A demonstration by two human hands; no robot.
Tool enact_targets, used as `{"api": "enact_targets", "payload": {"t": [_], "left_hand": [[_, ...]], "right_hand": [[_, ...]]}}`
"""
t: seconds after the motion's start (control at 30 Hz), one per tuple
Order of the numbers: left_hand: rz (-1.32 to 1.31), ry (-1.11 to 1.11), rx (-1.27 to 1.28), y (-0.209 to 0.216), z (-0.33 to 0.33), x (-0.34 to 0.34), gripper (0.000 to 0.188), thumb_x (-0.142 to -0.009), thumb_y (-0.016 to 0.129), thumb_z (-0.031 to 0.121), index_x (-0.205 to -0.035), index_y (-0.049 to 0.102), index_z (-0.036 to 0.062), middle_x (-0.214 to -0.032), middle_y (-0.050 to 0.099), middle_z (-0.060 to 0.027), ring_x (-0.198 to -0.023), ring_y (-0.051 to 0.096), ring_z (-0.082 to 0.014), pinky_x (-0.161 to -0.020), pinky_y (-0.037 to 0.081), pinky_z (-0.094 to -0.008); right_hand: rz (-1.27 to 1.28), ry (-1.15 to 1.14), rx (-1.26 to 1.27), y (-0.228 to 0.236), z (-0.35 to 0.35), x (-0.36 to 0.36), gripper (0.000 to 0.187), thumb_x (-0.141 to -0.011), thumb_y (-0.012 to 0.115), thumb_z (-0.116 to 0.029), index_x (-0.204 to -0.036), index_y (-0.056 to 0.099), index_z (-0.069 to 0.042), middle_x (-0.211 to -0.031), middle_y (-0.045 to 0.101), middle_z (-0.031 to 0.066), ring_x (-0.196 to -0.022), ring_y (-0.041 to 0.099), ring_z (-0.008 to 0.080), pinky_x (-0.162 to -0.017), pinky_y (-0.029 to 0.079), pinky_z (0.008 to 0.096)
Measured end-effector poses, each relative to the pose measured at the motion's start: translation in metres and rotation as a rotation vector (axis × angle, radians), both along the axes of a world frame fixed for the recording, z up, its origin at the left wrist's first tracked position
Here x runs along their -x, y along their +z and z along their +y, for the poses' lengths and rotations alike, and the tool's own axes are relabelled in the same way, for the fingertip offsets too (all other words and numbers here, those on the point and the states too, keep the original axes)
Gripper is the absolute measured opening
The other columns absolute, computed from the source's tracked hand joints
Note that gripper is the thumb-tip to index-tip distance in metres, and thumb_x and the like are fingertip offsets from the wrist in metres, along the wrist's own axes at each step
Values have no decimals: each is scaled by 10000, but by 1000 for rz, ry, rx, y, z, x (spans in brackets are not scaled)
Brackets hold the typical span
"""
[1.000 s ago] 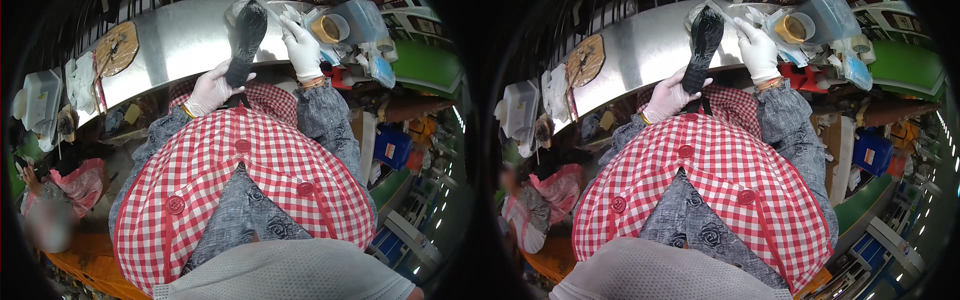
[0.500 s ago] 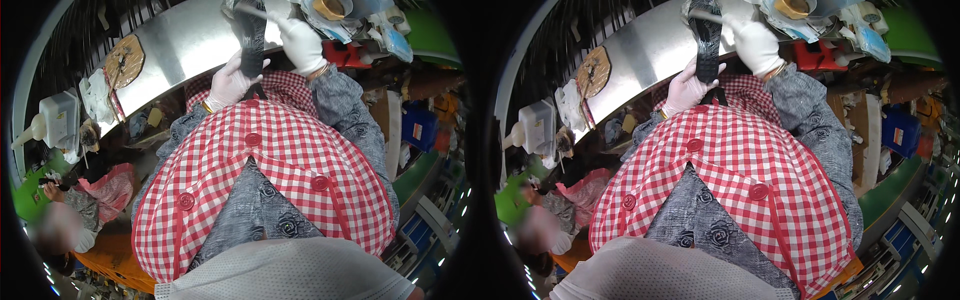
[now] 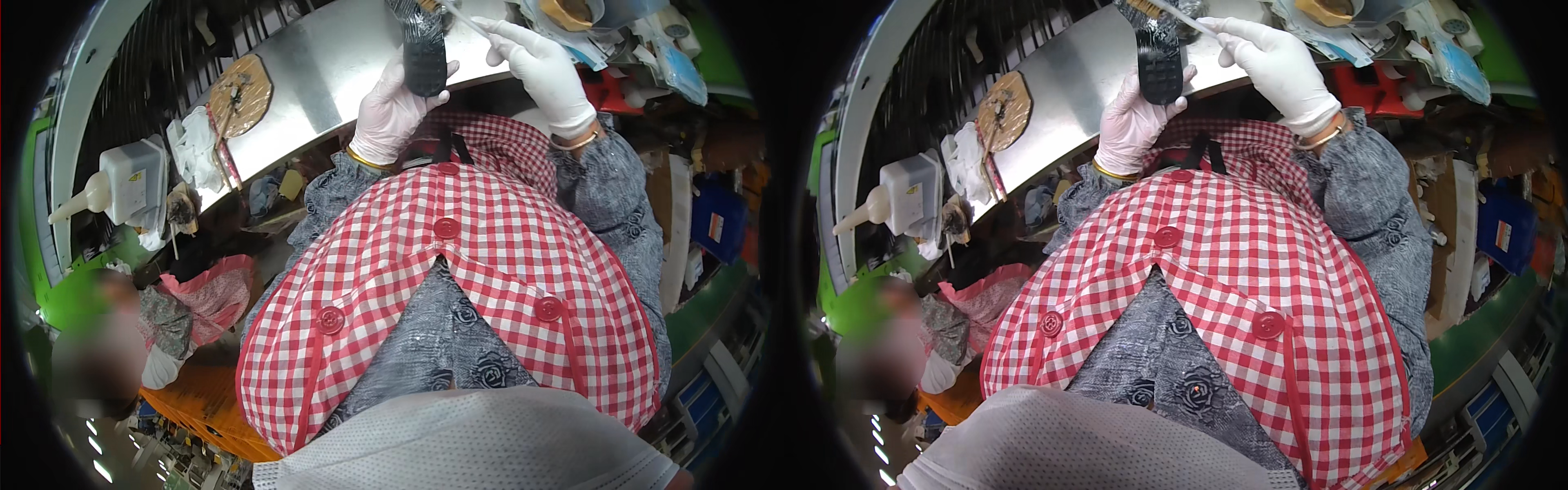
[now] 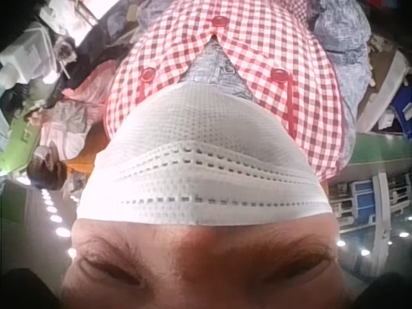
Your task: Apply adhesive to shoe outsoles using a brush before placement on a conveyor belt.
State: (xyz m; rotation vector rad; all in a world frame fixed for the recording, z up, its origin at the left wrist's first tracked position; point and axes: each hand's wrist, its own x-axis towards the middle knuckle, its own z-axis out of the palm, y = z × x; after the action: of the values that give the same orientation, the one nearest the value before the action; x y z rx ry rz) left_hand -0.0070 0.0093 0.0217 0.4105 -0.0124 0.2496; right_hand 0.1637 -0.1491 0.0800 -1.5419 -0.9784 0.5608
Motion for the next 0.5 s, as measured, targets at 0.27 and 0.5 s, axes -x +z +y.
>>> {"api": "enact_targets", "payload": {"t": [0.27, 0.5], "left_hand": [[-18, 130, -207, 28, 19, -1, 541, -975, 496, 212, -1446, 277, 61, -1385, 427, -217, -1280, 438, -407, -998, 470, -524], [-66, 127, -208, 38, 26, 4, 503, -957, 531, 204, -1400, 362, 37, -1351, 467, -218, -1264, 451, -421, -999, 469, -523]], "right_hand": [[-647, -166, -149, 3, 6, 36, 344, -858, 610, -53, -1192, 642, -131, -817, 637, 106, -696, 616, 248, -634, 504, 310], [-501, -208, -158, 28, 11, 42, 298, -875, 633, -97, -1168, 660, -143, -798, 640, 93, -679, 624, 213, -612, 504, 301]]}}
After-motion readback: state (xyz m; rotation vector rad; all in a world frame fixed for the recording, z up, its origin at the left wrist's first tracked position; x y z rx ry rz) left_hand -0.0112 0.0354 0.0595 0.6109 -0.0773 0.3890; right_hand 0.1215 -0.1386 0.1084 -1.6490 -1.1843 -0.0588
